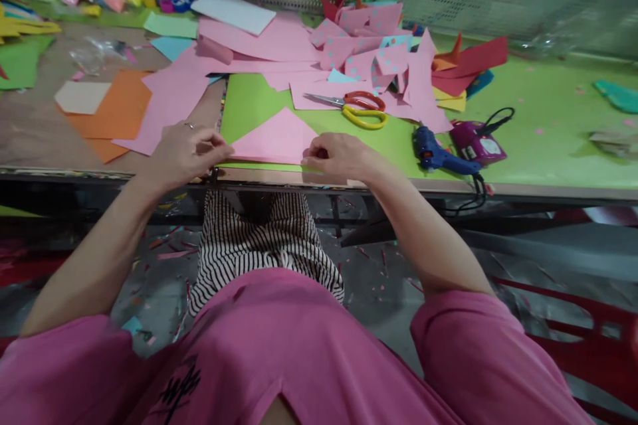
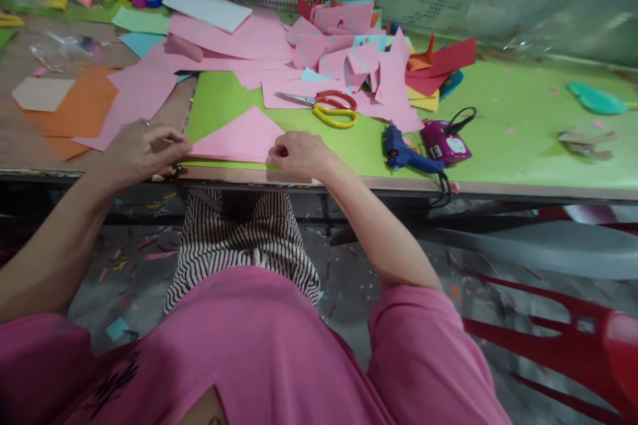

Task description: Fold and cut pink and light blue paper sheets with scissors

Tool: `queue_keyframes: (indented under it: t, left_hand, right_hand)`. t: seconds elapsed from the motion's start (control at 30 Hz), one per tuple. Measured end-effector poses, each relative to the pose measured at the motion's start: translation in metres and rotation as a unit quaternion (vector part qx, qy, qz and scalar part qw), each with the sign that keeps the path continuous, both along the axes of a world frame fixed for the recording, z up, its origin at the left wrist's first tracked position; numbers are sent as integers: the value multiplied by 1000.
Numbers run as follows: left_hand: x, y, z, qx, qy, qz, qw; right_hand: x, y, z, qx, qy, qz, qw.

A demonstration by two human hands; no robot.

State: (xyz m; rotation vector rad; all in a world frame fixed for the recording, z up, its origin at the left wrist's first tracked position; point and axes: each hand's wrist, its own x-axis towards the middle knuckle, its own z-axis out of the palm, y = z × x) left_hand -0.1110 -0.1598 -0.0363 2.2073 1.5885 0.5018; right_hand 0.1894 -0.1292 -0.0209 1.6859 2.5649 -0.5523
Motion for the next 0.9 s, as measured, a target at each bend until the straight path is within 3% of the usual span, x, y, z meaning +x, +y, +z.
queue_keyframes:
  t: [0.2,0.37,0.6,0.9]
  left_hand:
    - [7,-1,-12,-19,-71,2,997]
    - [17,5,-17,-21,-45,-7,999]
    - [33,-4,-3,-5,7,23,1000]
    - [40,-9,11,-56,106,50,992]
  right_hand:
    - [8,-3,0,19,11,8,1000]
    - [11,-13,-8,83,94,59,990]
    - [8,-14,-20,87,132,24,987]
    - [1,-15,-11,48,75,-21,996]
